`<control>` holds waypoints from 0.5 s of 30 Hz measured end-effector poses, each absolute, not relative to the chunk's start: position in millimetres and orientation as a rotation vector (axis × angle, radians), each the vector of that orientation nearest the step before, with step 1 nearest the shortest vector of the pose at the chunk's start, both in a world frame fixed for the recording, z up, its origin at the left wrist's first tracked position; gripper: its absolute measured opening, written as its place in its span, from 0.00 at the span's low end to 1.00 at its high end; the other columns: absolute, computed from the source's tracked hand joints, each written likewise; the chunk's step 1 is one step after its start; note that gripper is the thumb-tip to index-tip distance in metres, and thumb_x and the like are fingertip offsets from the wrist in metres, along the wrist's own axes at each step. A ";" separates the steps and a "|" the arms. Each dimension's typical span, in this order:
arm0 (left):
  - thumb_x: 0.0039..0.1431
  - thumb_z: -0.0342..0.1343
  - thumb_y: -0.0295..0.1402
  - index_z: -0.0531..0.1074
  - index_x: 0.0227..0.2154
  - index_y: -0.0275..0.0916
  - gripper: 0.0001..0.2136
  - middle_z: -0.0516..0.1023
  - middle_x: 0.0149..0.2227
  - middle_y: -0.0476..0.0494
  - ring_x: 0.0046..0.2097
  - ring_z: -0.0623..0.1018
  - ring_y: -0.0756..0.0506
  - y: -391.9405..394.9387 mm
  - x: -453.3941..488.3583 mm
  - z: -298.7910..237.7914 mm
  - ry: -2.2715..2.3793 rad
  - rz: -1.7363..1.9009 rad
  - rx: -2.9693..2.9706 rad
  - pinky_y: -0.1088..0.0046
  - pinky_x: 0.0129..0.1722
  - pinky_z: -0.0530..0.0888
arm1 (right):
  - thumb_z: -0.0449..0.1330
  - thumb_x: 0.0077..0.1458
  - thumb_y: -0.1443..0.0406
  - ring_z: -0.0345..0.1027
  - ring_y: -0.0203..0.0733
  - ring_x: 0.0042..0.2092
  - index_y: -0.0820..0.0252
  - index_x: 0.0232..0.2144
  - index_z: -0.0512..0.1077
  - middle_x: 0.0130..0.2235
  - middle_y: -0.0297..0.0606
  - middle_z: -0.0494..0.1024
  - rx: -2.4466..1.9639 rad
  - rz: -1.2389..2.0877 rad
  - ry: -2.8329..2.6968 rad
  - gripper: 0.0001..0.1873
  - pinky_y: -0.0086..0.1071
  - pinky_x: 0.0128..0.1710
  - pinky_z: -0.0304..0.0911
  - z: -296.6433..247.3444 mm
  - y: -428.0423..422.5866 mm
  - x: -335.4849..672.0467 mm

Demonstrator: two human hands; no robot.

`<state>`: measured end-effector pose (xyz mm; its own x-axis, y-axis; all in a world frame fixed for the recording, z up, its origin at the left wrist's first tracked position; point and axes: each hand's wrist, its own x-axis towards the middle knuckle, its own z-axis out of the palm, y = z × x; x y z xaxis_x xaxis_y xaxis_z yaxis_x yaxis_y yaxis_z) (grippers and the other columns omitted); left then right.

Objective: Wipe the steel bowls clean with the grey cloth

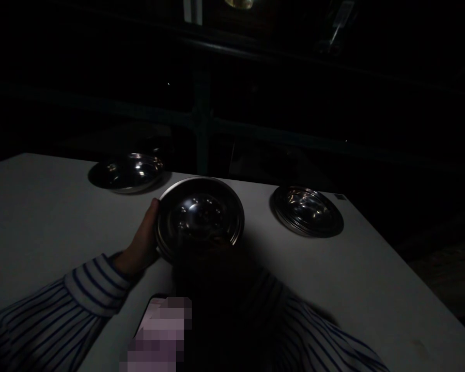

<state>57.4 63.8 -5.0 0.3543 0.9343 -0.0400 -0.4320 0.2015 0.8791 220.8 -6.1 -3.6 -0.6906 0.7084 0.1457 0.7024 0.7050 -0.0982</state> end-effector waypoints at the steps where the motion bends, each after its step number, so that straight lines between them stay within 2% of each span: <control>1: 0.54 0.43 0.53 0.72 0.45 0.39 0.27 0.79 0.40 0.41 0.52 0.71 0.38 63.7 57.2 -5.1 0.685 1.059 0.917 0.57 0.54 0.62 | 0.51 0.58 0.67 0.60 0.46 0.55 0.56 0.51 0.65 0.52 0.39 0.70 -1.145 0.077 -2.742 0.18 0.45 0.54 0.56 1.2 -7.1 223.7; 4: 0.53 0.44 0.53 0.71 0.46 0.38 0.27 0.79 0.41 0.40 0.52 0.70 0.37 63.5 57.9 -4.5 0.692 1.046 0.920 0.57 0.54 0.62 | 0.53 0.56 0.65 0.62 0.48 0.54 0.58 0.51 0.65 0.51 0.41 0.71 -1.157 0.116 -2.756 0.19 0.45 0.51 0.59 12.0 -8.5 232.7; 9: 0.54 0.44 0.53 0.72 0.45 0.38 0.27 0.78 0.43 0.40 0.53 0.70 0.38 63.9 57.6 -5.6 0.675 1.053 0.940 0.58 0.55 0.61 | 0.51 0.57 0.67 0.56 0.53 0.57 0.61 0.50 0.66 0.55 0.47 0.65 -1.157 0.019 -2.767 0.18 0.51 0.53 0.55 10.0 -7.1 227.5; 15: 0.53 0.44 0.54 0.72 0.45 0.38 0.28 0.78 0.43 0.41 0.52 0.70 0.37 66.3 55.7 -9.5 0.695 1.047 0.974 0.59 0.55 0.61 | 0.53 0.56 0.64 0.61 0.51 0.53 0.59 0.51 0.66 0.57 0.44 0.63 -1.254 0.086 -2.774 0.19 0.48 0.51 0.59 12.9 -8.2 227.9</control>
